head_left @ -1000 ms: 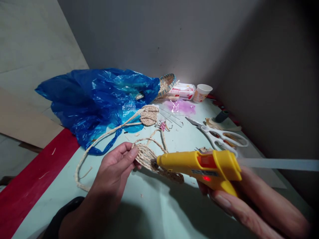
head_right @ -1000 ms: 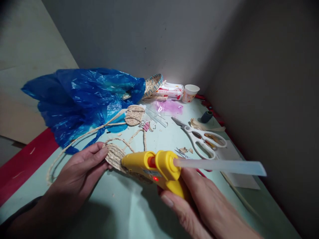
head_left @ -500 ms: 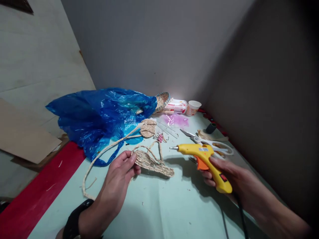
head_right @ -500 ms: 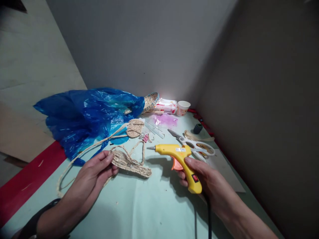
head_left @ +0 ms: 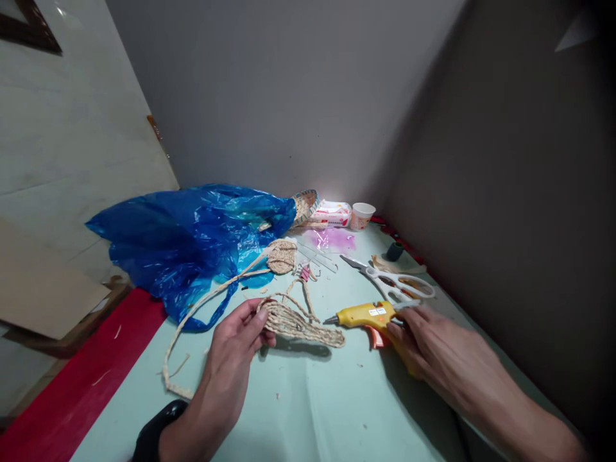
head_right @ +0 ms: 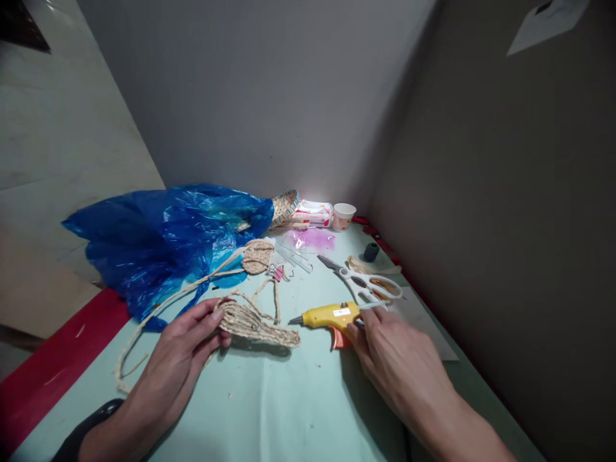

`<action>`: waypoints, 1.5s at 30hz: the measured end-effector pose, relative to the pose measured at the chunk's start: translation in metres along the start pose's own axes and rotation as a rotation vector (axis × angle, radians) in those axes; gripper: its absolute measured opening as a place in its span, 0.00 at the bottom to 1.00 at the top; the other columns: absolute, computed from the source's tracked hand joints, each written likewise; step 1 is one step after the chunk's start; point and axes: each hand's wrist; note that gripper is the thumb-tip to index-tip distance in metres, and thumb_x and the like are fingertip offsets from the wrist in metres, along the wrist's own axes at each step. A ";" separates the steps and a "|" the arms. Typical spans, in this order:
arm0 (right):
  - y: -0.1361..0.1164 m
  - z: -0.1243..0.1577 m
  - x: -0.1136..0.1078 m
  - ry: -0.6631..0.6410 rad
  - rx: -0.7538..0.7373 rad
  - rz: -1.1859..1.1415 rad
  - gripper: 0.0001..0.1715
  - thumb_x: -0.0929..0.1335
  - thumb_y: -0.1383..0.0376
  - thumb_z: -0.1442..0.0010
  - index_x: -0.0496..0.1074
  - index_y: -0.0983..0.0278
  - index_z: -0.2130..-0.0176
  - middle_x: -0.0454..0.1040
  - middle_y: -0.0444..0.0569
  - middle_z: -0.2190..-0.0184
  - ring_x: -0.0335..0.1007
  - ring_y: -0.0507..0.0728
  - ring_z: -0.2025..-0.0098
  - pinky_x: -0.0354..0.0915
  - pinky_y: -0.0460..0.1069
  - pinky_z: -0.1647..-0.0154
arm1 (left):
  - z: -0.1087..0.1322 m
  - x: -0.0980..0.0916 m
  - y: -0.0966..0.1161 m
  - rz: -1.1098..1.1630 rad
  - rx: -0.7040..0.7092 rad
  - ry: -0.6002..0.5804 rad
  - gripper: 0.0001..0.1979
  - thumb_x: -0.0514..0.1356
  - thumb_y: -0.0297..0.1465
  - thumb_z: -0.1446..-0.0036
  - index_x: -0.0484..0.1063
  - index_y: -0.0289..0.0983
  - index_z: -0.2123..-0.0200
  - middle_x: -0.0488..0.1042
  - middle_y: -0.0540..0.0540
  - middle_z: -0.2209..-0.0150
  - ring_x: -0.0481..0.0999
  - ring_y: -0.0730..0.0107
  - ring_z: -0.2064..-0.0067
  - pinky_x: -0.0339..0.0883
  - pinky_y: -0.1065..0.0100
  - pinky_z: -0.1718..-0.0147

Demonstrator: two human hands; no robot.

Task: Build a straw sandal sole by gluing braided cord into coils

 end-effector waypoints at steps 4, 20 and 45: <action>-0.049 0.007 -0.014 0.218 -0.463 -0.168 0.16 0.57 0.65 0.30 0.72 0.64 0.56 0.75 0.54 0.63 0.72 0.61 0.63 0.69 0.55 0.64 | 0.007 0.004 0.000 -0.006 -0.023 -0.047 0.09 0.69 0.35 0.47 0.80 0.37 0.63 0.78 0.48 0.65 0.71 0.74 0.70 0.67 0.73 0.68; -0.091 -0.006 0.009 0.342 -0.656 -0.337 0.07 0.66 0.67 0.31 0.72 0.67 0.55 0.74 0.48 0.66 0.60 0.57 0.65 0.56 0.53 0.63 | 0.014 0.005 -0.008 -0.086 -0.064 -0.082 0.12 0.67 0.37 0.44 0.78 0.36 0.59 0.79 0.46 0.67 0.75 0.70 0.69 0.70 0.70 0.63; -0.092 -0.003 0.043 0.565 -0.667 -0.143 0.14 0.58 0.69 0.28 0.71 0.65 0.54 0.80 0.50 0.66 0.77 0.55 0.72 0.71 0.47 0.73 | 0.004 0.003 -0.023 -0.028 -0.083 -0.098 0.26 0.74 0.47 0.59 0.78 0.35 0.62 0.76 0.45 0.68 0.72 0.70 0.72 0.68 0.69 0.76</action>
Point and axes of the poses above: each hand's wrist, its own z-axis away from the middle knuckle, its own x-axis out of the palm, y = z × x
